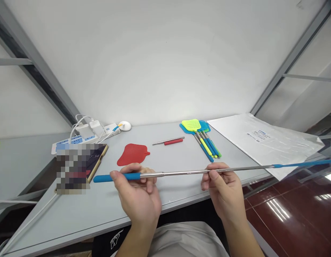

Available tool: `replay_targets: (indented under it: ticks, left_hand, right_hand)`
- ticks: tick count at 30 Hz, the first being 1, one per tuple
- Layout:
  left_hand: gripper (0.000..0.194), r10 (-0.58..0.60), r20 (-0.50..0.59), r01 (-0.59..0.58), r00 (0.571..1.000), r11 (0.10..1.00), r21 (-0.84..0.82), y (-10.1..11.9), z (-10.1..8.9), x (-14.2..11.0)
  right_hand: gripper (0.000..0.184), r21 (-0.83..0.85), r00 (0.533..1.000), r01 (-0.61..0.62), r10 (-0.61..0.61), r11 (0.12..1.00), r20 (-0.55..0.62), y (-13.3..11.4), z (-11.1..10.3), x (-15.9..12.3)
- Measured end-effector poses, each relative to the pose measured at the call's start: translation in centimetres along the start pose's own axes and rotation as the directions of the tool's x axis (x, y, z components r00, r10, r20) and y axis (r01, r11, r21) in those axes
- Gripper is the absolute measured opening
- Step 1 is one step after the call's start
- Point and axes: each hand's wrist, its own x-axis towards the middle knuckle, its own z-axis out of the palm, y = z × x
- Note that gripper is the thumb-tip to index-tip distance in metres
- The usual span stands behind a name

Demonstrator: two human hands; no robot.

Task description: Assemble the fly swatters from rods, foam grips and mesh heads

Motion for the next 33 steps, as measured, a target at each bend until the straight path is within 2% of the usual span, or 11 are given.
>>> replay_targets:
  ticks: [6,12,16,20,22,25,29,33]
  left_hand:
    - [0.048,0.032,-0.038,-0.032,0.999,0.999,-0.014,1.0,0.1,1.0]
    - [0.046,0.075,-0.016,-0.075,0.997,0.997,-0.022,0.6,0.0,1.1]
    - [0.047,0.07,0.029,-0.068,0.997,0.996,-0.056,-0.9,0.4,-0.8]
    - [0.046,-0.058,0.124,0.065,0.991,0.996,-0.056,-3.3,0.7,-3.8]
    - [0.048,-0.168,0.15,0.178,0.974,0.983,-0.054,-4.2,0.7,-4.7]
    - [0.049,-0.299,0.138,0.302,0.944,0.953,-0.003,-4.3,0.4,-4.5]
    - [0.046,-0.261,0.11,0.256,0.959,0.965,0.059,-3.0,0.1,-3.3]
    - [0.051,-0.178,0.101,0.174,0.979,0.984,0.044,-2.0,0.2,-3.0]
  right_hand:
    - [0.009,0.024,0.999,-0.006,0.007,1.0,-0.046,-0.2,0.0,0.4]
    - [0.007,-0.027,0.998,-0.033,0.034,0.999,0.054,-0.1,-1.1,0.9]
    - [0.006,-0.073,0.993,0.015,-0.006,0.997,0.116,0.3,-1.2,0.8]
    - [0.005,-0.092,0.978,-0.028,0.046,0.995,0.206,1.3,0.3,0.0]
    - [0.007,-0.076,0.978,-0.058,0.072,0.995,0.195,1.7,1.1,-0.4]
    - [0.009,-0.092,0.986,-0.08,0.092,0.993,0.138,1.8,1.7,-0.8]
    - [0.01,-0.175,0.98,-0.082,0.111,0.981,0.165,1.4,2.1,-1.3]
    - [0.01,-0.118,0.973,-0.098,0.12,0.988,0.197,1.2,1.8,-1.7]
